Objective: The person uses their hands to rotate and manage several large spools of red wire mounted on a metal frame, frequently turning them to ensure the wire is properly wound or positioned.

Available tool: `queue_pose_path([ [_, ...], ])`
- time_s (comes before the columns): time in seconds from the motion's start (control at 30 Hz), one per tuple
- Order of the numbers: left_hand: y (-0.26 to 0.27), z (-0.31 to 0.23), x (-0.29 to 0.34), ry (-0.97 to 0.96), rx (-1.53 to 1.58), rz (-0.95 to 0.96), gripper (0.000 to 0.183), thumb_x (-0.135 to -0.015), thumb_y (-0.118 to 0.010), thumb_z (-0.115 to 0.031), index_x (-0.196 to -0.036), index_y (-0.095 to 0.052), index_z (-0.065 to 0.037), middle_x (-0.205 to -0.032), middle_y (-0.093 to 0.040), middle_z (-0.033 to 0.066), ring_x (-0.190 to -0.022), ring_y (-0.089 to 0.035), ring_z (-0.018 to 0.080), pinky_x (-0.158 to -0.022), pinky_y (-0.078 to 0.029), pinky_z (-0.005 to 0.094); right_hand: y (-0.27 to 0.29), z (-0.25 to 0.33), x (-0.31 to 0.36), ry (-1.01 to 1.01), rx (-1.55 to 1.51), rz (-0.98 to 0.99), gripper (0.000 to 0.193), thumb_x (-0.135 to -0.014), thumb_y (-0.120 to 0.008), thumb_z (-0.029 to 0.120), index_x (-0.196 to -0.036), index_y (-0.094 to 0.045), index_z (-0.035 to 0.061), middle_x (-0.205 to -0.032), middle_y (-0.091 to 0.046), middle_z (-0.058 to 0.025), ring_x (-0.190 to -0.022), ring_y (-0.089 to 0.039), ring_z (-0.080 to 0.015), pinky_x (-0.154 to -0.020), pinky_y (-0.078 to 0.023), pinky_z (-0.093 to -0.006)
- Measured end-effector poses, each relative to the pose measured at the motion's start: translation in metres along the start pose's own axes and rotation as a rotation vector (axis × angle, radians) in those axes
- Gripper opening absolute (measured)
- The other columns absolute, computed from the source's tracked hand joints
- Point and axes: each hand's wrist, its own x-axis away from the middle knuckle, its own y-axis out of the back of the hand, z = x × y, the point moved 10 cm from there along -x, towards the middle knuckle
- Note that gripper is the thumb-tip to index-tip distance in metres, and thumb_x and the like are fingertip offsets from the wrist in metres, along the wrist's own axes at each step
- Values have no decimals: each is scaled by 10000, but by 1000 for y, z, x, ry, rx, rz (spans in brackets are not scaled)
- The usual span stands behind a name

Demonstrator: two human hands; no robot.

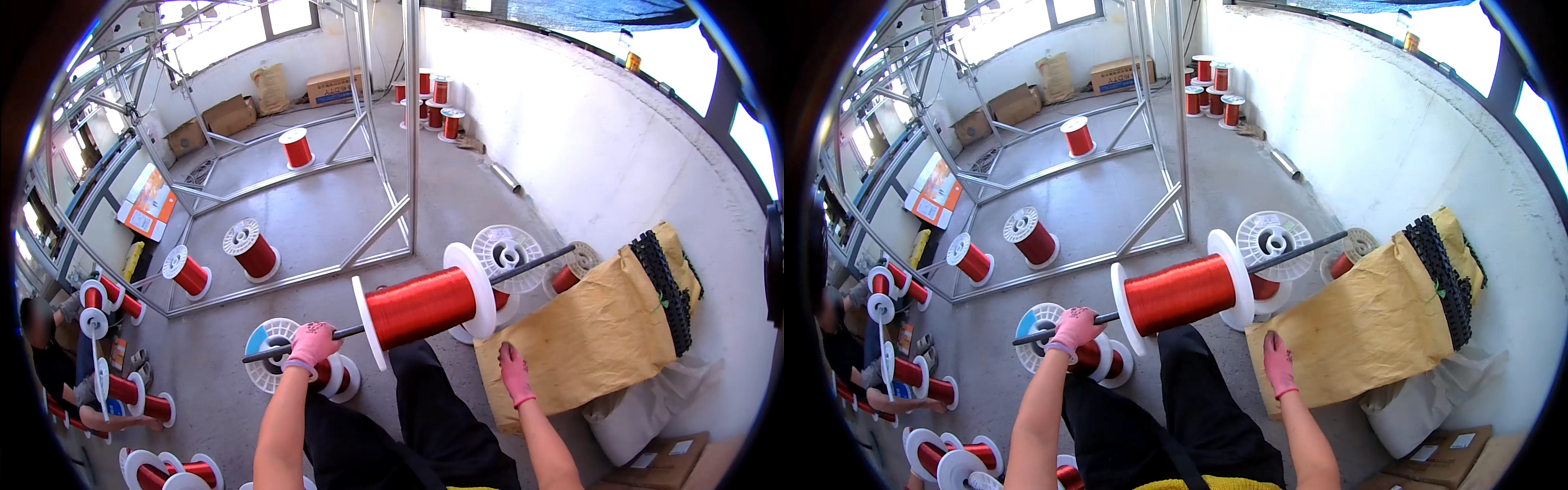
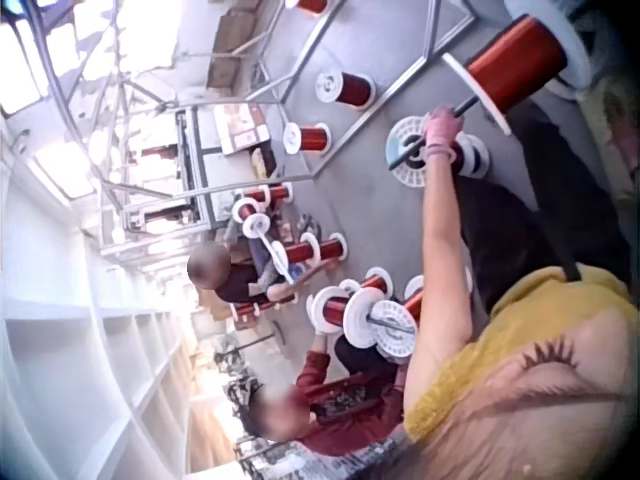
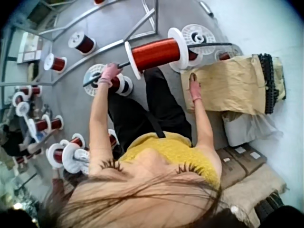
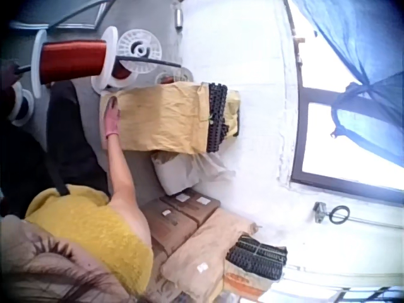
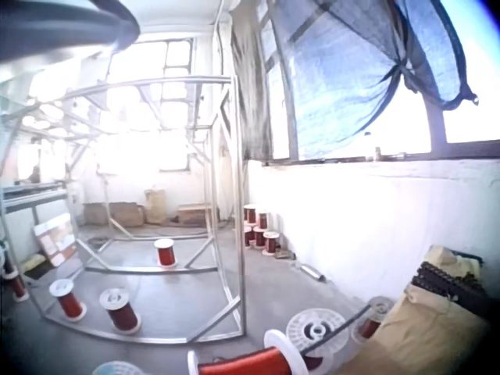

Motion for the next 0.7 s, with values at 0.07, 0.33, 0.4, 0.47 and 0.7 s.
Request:
queue_pose_path([
  [0.07, 3, 3, 6, 28, 5, 22, 320, -790, -564, -389, -915, -693, -124, -886, -676, 115, -851, -644, 309, -769, -509, 418, 21, 50, -11, -45, -181, -40, 422, -934, -443, 383, -1057, -588, 7, -881, -627, -67, -792, -573, -127, -743, -455, -272],
  [0.33, 6, -1, 3, 26, 10, 9, 298, -790, -557, -379, -892, -698, -137, -860, -676, 123, -823, -649, 312, -753, -512, 420, 44, 260, -108, 243, -269, 31, 611, -899, -446, 451, -1301, -419, -8, -1230, -529, -221, -1155, -495, -358, -974, -372, -369],
  [0.4, 5, -2, 3, 24, 14, 13, 299, -789, -553, -378, -891, -698, -138, -858, -676, 126, -821, -648, 315, -753, -512, 422, 31, 299, -119, 232, -85, 53, 663, -872, -467, 478, -1311, -406, -14, -1244, -512, -244, -1165, -484, -374, -986, -370, -383],
  [0.47, 5, -3, 3, 9, 9, 3, 304, -786, -551, -380, -893, -697, -136, -858, -675, 129, -822, -647, 318, -754, -511, 422, 23, 318, -124, 233, 132, 5, 668, -856, -474, 486, -1282, -434, -27, -1230, -510, -270, -1162, -484, -382, -987, -374, -393],
  [0.7, 3, -5, 2, -19, 6, -3, 307, -782, -542, -372, -883, -696, -126, -859, -673, 130, -826, -645, 316, -763, -509, 422, -29, 263, -133, 201, 416, 271, 479, -902, -406, 409, -1136, -534, 12, -1192, -523, -247, -1126, -493, -399, -969, -381, -451],
])
